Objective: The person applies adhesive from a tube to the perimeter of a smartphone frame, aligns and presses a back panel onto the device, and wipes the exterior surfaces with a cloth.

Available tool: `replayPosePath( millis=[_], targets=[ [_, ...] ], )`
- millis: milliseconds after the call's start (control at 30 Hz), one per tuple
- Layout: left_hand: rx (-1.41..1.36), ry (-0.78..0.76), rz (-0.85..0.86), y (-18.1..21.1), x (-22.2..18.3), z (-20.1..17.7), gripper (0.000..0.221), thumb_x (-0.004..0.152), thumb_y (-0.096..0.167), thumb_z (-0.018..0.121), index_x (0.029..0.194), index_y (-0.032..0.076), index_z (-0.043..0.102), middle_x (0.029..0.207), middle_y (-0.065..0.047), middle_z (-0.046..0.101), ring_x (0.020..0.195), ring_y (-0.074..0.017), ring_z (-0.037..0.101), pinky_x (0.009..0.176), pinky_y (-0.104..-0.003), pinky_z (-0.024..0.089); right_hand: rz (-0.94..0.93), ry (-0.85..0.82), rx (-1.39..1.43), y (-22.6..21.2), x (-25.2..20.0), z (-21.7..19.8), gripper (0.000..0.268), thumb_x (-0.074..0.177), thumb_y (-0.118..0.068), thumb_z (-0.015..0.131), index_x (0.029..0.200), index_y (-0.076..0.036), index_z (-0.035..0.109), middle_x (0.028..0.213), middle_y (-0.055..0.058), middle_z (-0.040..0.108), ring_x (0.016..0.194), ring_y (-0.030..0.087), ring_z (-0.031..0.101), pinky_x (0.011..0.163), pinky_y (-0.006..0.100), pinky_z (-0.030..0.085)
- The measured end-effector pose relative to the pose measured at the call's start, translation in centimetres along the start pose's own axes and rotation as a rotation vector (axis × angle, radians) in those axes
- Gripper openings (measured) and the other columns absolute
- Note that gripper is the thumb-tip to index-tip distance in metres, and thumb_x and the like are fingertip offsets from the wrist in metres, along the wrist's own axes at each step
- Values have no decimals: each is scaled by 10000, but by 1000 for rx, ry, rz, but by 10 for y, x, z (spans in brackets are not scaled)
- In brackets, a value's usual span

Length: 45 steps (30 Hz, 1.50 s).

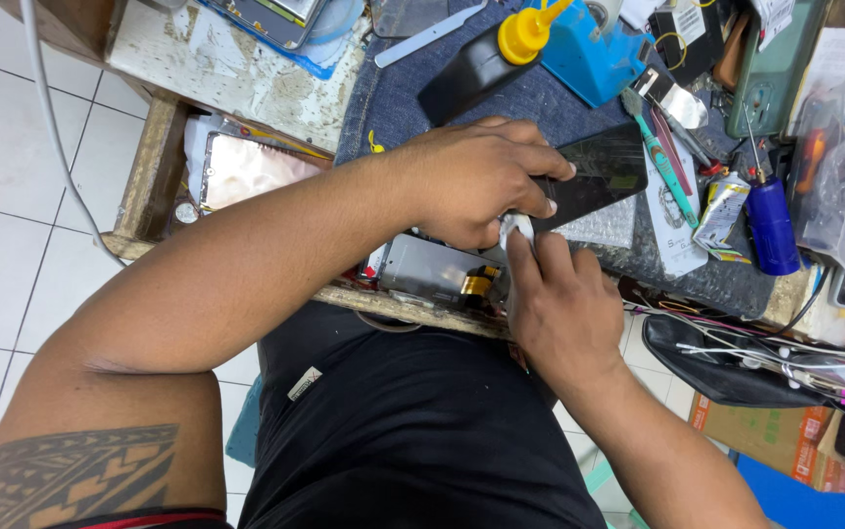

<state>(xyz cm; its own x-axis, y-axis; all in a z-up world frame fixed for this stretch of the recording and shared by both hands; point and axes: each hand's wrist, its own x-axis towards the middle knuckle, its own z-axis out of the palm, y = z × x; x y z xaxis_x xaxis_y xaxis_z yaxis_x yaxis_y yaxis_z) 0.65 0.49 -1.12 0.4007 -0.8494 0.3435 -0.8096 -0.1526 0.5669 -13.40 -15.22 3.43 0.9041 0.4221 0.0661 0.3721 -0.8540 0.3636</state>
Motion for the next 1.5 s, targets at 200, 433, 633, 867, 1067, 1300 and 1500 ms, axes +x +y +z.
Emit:
replayPosePath(
  millis=[200,433,633,867,1067,1300,1500],
  targets=[
    [-23,-43,1,-2,-1,-3,544,639,135,819,1180,169,767,1456,-32,550,1333,-252,474,1113,-442,377,6,-51,21,1,-14,-11,498,794,-168,691,1289,-118,707,961,39,571,789,231,587,588,344,522],
    [-25,-9,17,-3,-2,-2,554,635,148,827,1185,165,766,1451,-50,558,1338,-263,474,1116,-447,371,13,-45,16,-2,-10,-3,489,802,-165,693,1289,-139,713,928,35,562,732,216,567,567,338,514],
    [-36,20,30,-4,-2,1,561,624,158,837,1182,164,776,1448,-52,576,1330,-264,500,1110,-448,388,31,-14,59,2,-9,7,470,777,-148,702,1247,-136,713,934,42,570,755,221,579,591,346,517],
    [-43,28,53,-5,-5,0,579,602,128,818,1179,157,778,1444,-60,577,1325,-276,503,1105,-453,393,-34,66,159,12,-39,5,419,807,-123,734,1225,-127,698,1017,53,604,814,240,589,647,360,516],
    [-23,25,49,-5,-4,0,566,615,109,801,1179,141,776,1452,-73,576,1327,-278,503,1116,-458,387,-23,68,167,7,-17,10,456,782,-158,726,1236,-130,706,998,54,593,779,230,577,615,354,509],
    [-1,35,80,-9,-3,3,574,631,79,774,1202,136,774,1465,-83,571,1346,-280,498,1126,-448,394,-10,6,84,15,-30,18,475,786,-158,705,1261,-134,715,998,40,597,783,224,573,620,344,512],
    [-16,15,46,-4,-2,1,586,610,114,805,1193,160,774,1455,-62,575,1337,-277,498,1102,-461,396,-112,118,162,28,-45,29,393,824,-130,715,1216,-129,719,1075,67,622,829,239,589,639,354,505]
  ],
)
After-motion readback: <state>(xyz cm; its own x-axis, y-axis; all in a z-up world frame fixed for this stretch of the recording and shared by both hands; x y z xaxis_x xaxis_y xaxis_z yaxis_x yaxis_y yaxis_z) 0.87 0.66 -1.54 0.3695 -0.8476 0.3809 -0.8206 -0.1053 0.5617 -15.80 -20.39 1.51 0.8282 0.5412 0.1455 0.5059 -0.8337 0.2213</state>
